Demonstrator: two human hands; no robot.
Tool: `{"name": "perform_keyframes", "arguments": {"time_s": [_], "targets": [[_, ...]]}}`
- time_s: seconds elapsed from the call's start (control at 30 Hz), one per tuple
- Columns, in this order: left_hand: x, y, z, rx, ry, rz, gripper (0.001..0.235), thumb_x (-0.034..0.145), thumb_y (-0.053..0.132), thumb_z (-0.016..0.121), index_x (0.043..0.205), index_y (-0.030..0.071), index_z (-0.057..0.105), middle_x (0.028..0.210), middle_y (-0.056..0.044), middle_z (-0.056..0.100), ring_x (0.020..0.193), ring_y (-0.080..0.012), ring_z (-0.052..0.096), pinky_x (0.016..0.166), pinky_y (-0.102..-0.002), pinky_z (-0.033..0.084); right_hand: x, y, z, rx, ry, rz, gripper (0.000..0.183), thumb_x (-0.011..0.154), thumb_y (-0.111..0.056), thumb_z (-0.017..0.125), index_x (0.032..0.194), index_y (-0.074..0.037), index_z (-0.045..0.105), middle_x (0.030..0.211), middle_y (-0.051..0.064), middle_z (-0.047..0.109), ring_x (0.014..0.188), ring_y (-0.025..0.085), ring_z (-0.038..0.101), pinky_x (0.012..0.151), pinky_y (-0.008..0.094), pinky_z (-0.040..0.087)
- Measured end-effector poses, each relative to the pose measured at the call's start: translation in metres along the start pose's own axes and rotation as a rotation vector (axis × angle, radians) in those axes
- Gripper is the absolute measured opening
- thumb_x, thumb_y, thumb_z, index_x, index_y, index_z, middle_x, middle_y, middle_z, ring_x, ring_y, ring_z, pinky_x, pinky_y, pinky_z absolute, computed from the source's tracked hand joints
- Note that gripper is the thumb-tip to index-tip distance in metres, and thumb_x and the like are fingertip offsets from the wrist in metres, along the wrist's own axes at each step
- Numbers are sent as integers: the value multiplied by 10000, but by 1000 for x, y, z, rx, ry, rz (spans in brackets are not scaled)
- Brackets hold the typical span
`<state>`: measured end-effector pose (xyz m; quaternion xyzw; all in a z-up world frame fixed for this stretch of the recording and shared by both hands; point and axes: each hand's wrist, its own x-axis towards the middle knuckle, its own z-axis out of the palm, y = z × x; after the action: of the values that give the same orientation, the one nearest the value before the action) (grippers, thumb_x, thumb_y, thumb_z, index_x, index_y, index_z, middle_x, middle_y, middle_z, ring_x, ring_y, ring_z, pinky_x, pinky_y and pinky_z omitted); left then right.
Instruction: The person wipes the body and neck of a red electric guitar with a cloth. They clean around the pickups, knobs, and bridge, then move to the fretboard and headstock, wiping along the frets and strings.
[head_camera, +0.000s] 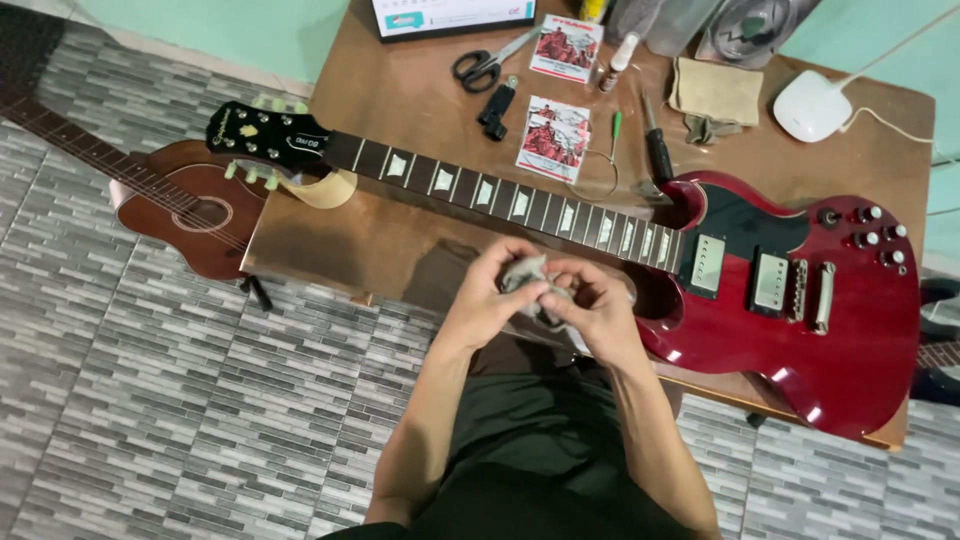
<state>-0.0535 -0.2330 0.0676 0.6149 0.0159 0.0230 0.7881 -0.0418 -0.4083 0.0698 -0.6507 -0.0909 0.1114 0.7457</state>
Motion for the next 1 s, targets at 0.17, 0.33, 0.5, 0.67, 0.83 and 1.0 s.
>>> {"name": "perform_keyframes", "arguments": {"time_s": [0.17, 0.33, 0.5, 0.67, 0.83, 1.0], "targets": [[-19, 3, 25, -234, 45, -397, 811, 652, 100, 959, 1337, 64, 527, 1168, -190, 569, 925, -279, 550, 780, -369, 482, -2, -7, -9, -92, 265, -62, 102, 930, -43, 765, 1015, -11, 717, 815, 34, 639, 758, 89, 569, 701, 246, 486], [-23, -30, 21, -594, 158, -615, 151, 771, -27, 865, 841, -8, 733, 604, -85, 621, 471, -140, 585, 444, -217, 470, -6, 9, -18, -262, 402, -40, 53, 985, -30, 709, 1018, -22, 669, 775, 22, 625, 726, 107, 563, 678, 253, 477], [-21, -50, 10, -707, 348, -458, 255, 824, -1, 849, 1054, -42, 746, 940, -165, 772, 779, -305, 758, 696, -451, 634, -12, 9, -19, -255, 467, 64, 308, 812, 9, 854, 1049, -64, 672, 818, 5, 615, 686, 65, 583, 613, 204, 502], [-37, -73, -15, -1104, 66, -312, 270, 824, 89, 640, 1067, -10, 703, 1095, -231, 728, 964, -394, 723, 873, -538, 611, -26, -5, -12, -43, 362, 109, 370, 730, 35, 883, 1038, -31, 690, 840, 20, 616, 691, 77, 628, 608, 204, 519], [-27, -72, 22, -1348, 32, -323, 319, 811, 250, 523, 972, 27, 684, 1069, -234, 704, 980, -385, 687, 901, -523, 581, -47, -9, -1, 18, 407, 79, 309, 771, 24, 863, 1027, 9, 690, 861, 27, 601, 698, 75, 612, 628, 196, 508], [-9, -51, 41, -1279, 160, -435, 315, 878, 285, 458, 1071, 115, 639, 1169, -155, 667, 1104, -328, 618, 987, -510, 494, -35, 19, -35, -724, 430, -102, 344, 785, -74, 876, 1100, -113, 745, 963, 126, 723, 881, 301, 710, 788, 381, 549]]}}
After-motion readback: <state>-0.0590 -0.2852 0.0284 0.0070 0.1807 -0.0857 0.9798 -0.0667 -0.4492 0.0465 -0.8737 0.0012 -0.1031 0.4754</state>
